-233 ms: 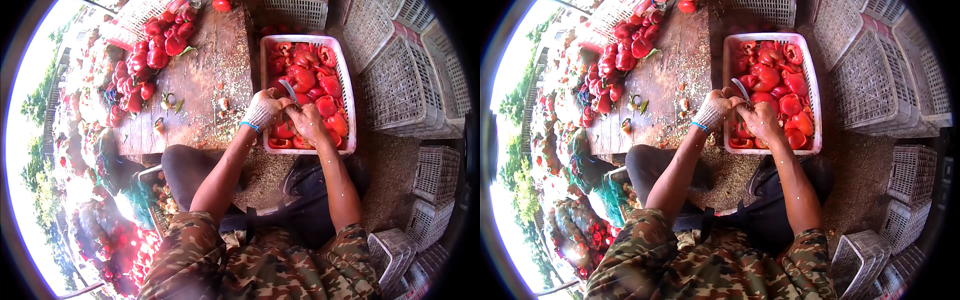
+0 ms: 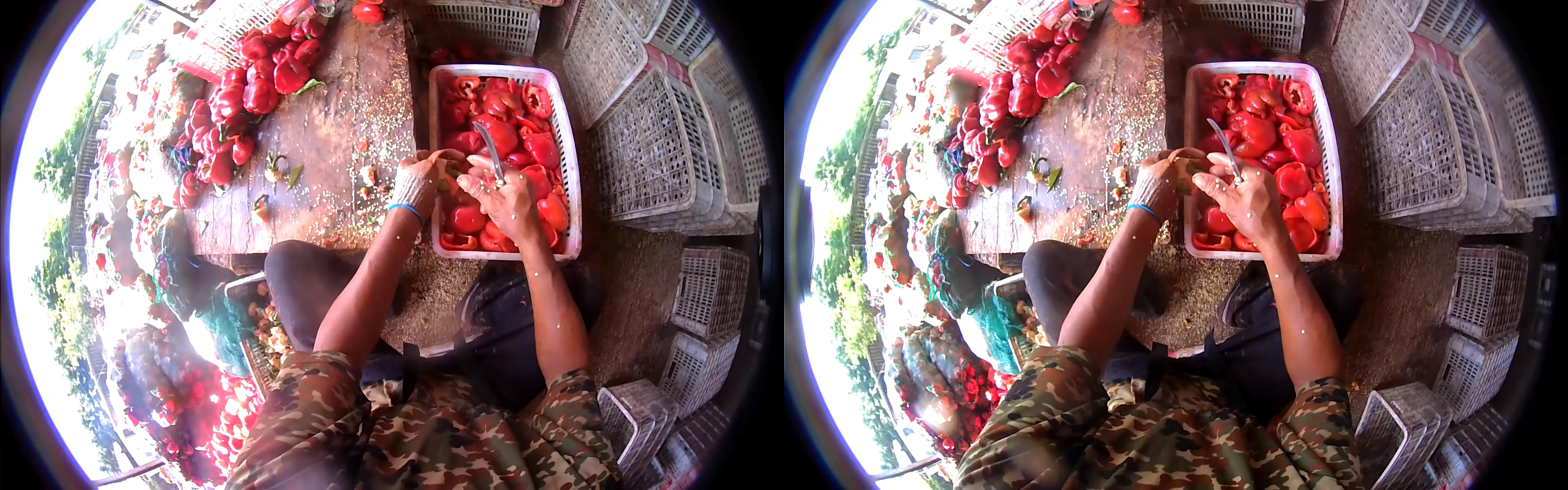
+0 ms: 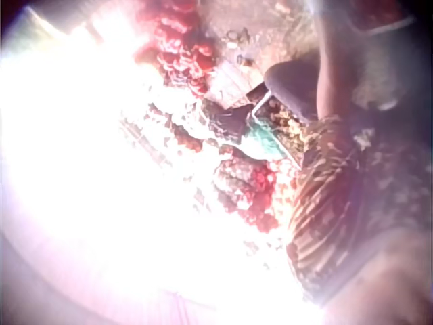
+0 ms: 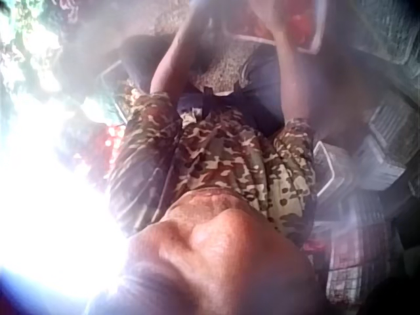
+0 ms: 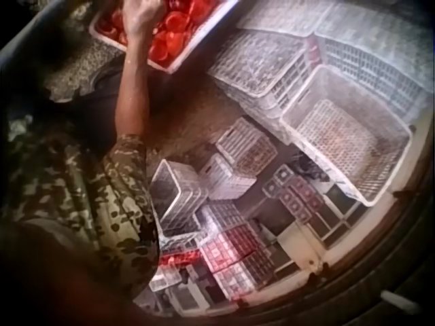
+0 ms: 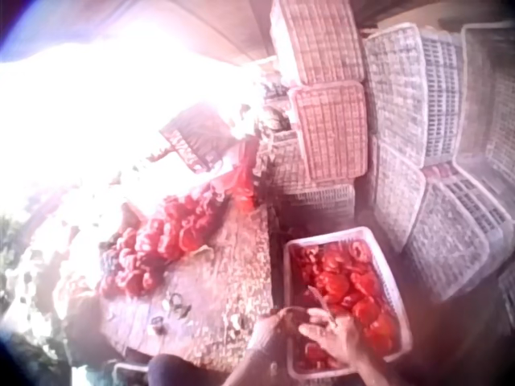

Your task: The person removes the stems and seeds from red bell peppers using a curved knife and places the cleaned peppers into a plastic crate.

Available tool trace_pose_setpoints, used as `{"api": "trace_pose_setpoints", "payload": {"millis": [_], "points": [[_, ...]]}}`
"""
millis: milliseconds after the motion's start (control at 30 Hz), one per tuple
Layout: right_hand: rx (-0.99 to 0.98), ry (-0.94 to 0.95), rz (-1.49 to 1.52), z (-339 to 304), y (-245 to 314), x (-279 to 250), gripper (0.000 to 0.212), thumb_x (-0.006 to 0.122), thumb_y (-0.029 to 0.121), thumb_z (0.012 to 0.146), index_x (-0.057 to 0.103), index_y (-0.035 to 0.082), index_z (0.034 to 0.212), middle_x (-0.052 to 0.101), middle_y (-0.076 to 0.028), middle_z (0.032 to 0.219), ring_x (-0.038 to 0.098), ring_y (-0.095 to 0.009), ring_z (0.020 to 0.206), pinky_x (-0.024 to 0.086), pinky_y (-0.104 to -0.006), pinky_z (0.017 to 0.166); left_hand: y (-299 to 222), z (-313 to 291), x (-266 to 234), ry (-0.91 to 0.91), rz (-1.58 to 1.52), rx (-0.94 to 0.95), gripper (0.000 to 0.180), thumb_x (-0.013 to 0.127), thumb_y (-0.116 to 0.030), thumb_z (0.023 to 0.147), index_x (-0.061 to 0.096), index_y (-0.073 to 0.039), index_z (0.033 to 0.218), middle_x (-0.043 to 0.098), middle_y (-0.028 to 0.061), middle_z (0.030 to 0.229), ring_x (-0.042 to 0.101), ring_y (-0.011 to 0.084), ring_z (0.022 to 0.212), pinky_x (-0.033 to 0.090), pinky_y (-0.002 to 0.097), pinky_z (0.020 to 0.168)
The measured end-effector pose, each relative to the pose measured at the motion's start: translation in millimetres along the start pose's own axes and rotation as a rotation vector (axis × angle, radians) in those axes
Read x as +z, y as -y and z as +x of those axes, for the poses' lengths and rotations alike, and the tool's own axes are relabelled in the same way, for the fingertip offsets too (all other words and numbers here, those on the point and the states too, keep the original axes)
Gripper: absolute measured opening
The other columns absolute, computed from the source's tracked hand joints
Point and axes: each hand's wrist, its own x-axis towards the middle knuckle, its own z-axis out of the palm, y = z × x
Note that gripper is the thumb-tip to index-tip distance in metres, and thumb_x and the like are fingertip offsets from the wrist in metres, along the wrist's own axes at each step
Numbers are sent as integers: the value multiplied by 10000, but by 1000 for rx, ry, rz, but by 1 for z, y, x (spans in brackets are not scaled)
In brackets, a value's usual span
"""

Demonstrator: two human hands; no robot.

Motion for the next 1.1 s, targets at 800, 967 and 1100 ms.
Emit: {"api": "trace_pose_setpoints", "payload": {"millis": [800, 967, 1100], "points": [[-266, -22, -258, -4, 2, 23, 82, 695, 65, 832, 652, 7, 868, 670, -201, 755, 671, -379, 683, 527, -426, 606, 38, 23, 6, -75, -253, 209, 202, 607, 18, 851, 578, -81, 1024, 655, 81, 903, 654, 169, 751, 520, 288, 613], [-7, 189, -74, -12, -20, 14, 114, 668, 102, 880, 653, -11, 879, 654, -102, 666, 624, -207, 517, 470, -329, 469, -4, -2, 5, 216, 208, 321, 111, 630, -12, 824, 718, -70, 858, 657, 76, 890, 670, 145, 752, 511, 270, 580], [387, 186, 475, -13, -8, 38, 153, 669, 161, 934, 662, 17, 885, 613, -12, 682, 528, -78, 467, 390, -235, 412, 11, -7, -21, 7, 644, 584, 134, 713, -66, 756, 725, -98, 886, 668, 81, 881, 691, 234, 781, 539, 354, 622]]}}
